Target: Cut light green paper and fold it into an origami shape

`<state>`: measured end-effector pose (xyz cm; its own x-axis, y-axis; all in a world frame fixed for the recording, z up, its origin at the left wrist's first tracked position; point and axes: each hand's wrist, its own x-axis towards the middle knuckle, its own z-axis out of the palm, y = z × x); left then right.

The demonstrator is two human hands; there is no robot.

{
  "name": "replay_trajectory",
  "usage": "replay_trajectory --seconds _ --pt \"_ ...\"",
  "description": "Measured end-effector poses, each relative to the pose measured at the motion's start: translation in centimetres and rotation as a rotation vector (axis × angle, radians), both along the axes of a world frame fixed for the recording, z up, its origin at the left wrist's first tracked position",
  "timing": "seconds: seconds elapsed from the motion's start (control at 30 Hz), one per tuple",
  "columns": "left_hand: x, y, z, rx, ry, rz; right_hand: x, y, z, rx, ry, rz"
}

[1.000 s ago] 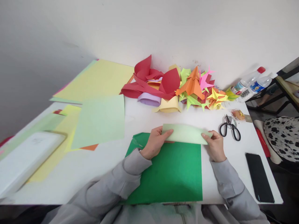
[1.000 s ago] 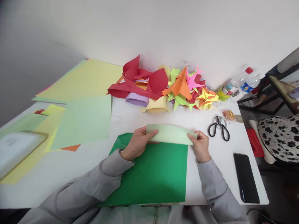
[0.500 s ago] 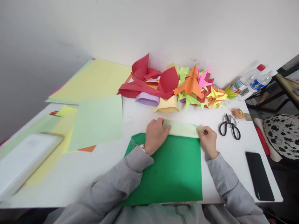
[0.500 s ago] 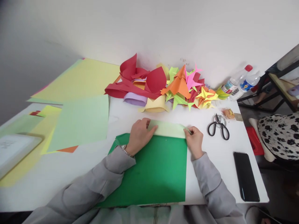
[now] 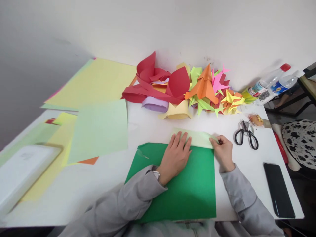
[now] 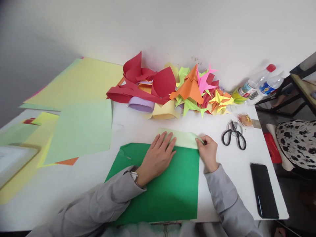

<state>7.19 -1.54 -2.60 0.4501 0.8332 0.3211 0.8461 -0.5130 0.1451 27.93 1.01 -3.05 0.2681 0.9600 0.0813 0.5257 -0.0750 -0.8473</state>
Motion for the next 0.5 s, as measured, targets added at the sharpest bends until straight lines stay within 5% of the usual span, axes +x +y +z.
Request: replay_trajectory --seconds 0.5 --pt "-0.13 -0.21 -0.58 -0.032 -0.006 0.000 -0.09 -0.54 0.37 -0.040 -0.030 -0.047"
